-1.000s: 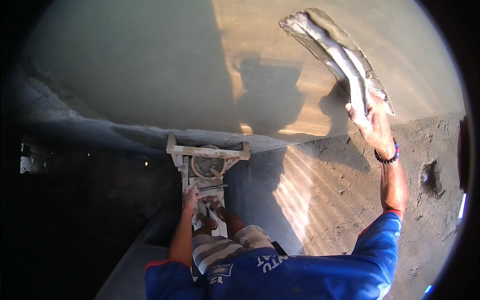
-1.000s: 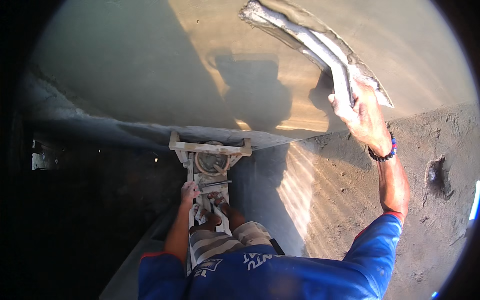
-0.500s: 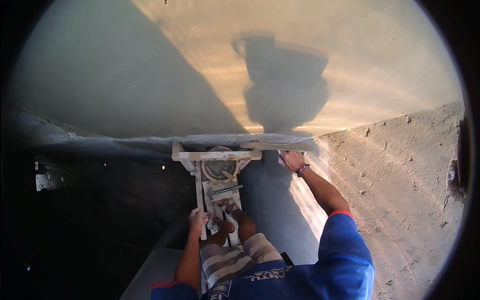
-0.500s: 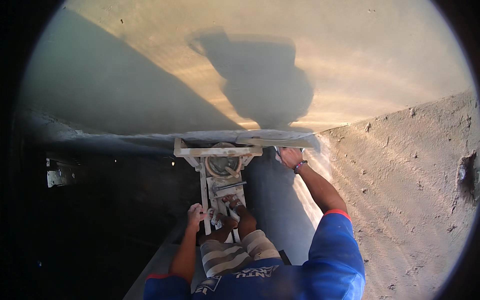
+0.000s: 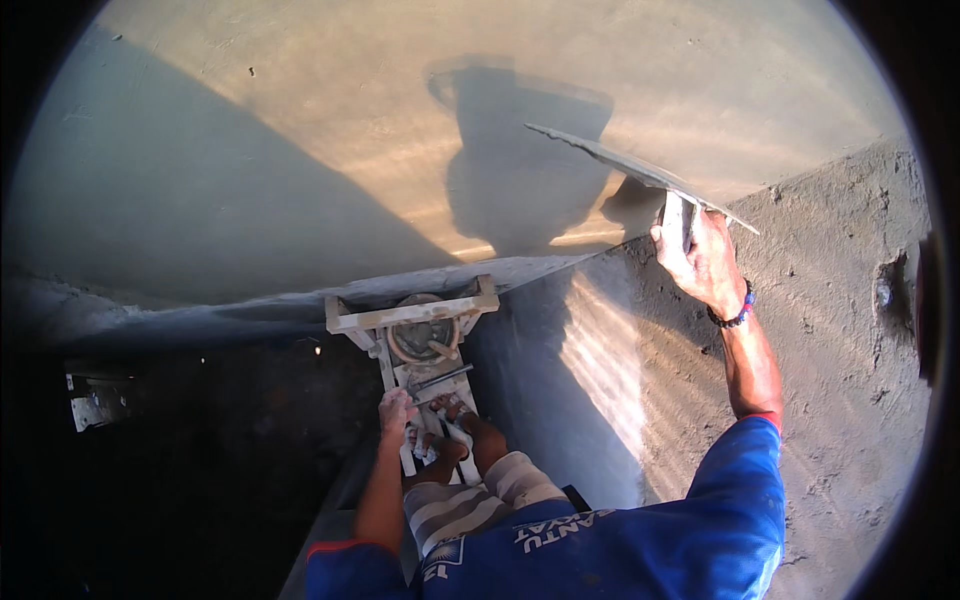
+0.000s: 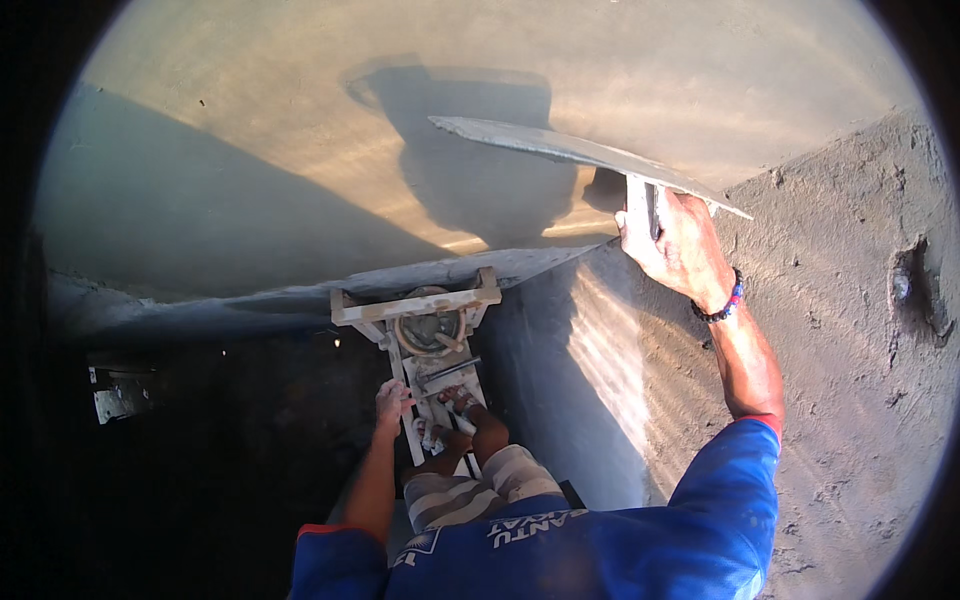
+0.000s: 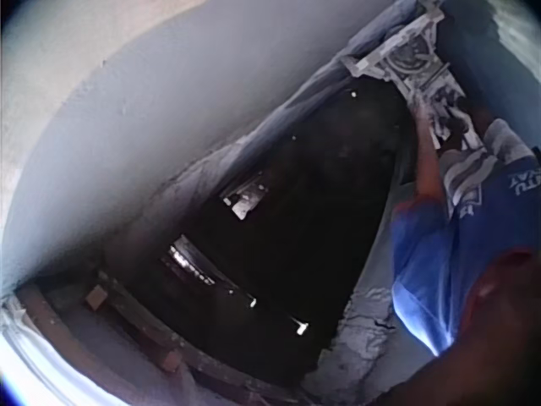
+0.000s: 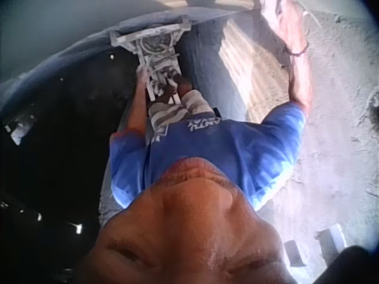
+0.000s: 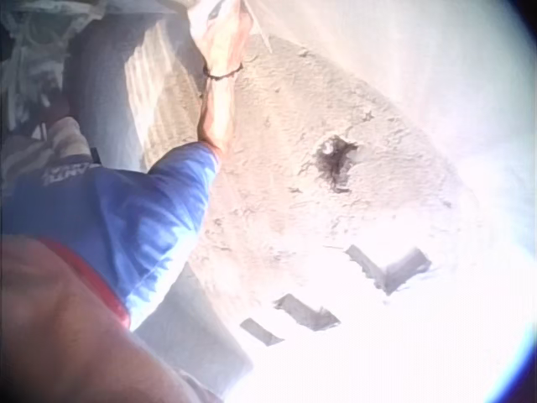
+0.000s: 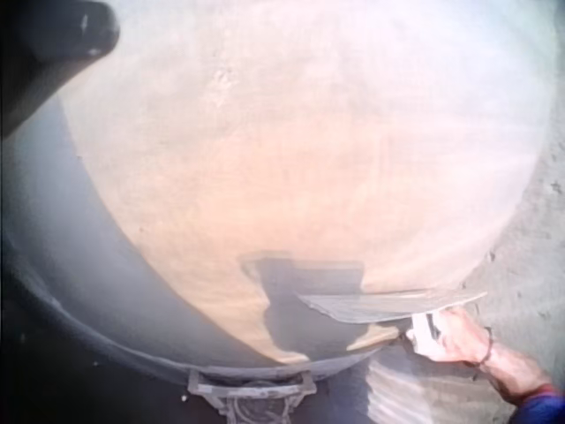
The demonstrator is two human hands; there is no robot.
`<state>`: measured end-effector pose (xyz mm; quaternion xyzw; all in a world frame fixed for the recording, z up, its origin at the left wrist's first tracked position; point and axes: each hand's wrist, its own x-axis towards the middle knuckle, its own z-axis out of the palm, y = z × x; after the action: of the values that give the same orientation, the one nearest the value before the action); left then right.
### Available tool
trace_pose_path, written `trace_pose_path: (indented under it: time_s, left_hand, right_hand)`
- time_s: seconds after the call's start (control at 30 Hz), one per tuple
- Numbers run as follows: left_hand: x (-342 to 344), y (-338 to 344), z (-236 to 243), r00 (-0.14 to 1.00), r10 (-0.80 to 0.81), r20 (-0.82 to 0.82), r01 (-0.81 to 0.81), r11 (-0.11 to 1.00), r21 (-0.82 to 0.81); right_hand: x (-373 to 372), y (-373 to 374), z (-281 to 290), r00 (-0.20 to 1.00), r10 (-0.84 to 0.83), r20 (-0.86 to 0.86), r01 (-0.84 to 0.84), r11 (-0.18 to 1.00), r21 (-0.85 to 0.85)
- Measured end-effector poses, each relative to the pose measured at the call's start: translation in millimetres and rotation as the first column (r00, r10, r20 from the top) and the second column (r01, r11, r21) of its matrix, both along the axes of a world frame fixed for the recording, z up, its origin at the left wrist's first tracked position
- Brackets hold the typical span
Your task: The person applies plaster to an unfinished concrete wall using a trowel and a hawk. They take plaster from a bucket on a wooden scaffolding and smooth it across the wall surface in multiple overlapping strokes.
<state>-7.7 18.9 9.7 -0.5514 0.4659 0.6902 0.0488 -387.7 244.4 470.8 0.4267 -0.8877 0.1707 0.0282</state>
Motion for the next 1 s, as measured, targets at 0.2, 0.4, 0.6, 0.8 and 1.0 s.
trace_pose_path:
  time_s: [0.2,0.4,0.6,0.8,1.0]
  left_hand:
    - [-18.1,21.5,8.3,0.998,-0.033,-0.049,0.036,0.998,0.057]
    - [20.4,8.8,18.7,0.994,-0.082,0.068,0.082,0.997,0.007]
    - [58.4,-2.9,29.2,0.991,-0.019,0.131,0.02,1.0,-0.009]
    - [40.6,-20.5,51.5,0.997,0.017,0.072,-0.011,0.996,-0.084]
    - [3.4,-17.7,71.6,0.998,0.068,-0.017,-0.069,0.994,-0.088]
  right_hand:
    - [34.2,15.5,-231.1,0.987,0.158,0.019,-0.153,0.913,0.378]
    - [2.2,-29.1,-388.5,0.992,0.02,0.123,-0.077,0.877,0.475]
    - [3.8,-43.3,-213.8,0.983,0.129,0.128,-0.168,0.911,0.376]
    - [6.1,-67.2,44.9,0.981,0.158,0.116,-0.183,0.95,0.252]
    - [-5.7,-76.2,218.6,0.944,0.302,0.131,-0.305,0.952,0.002]
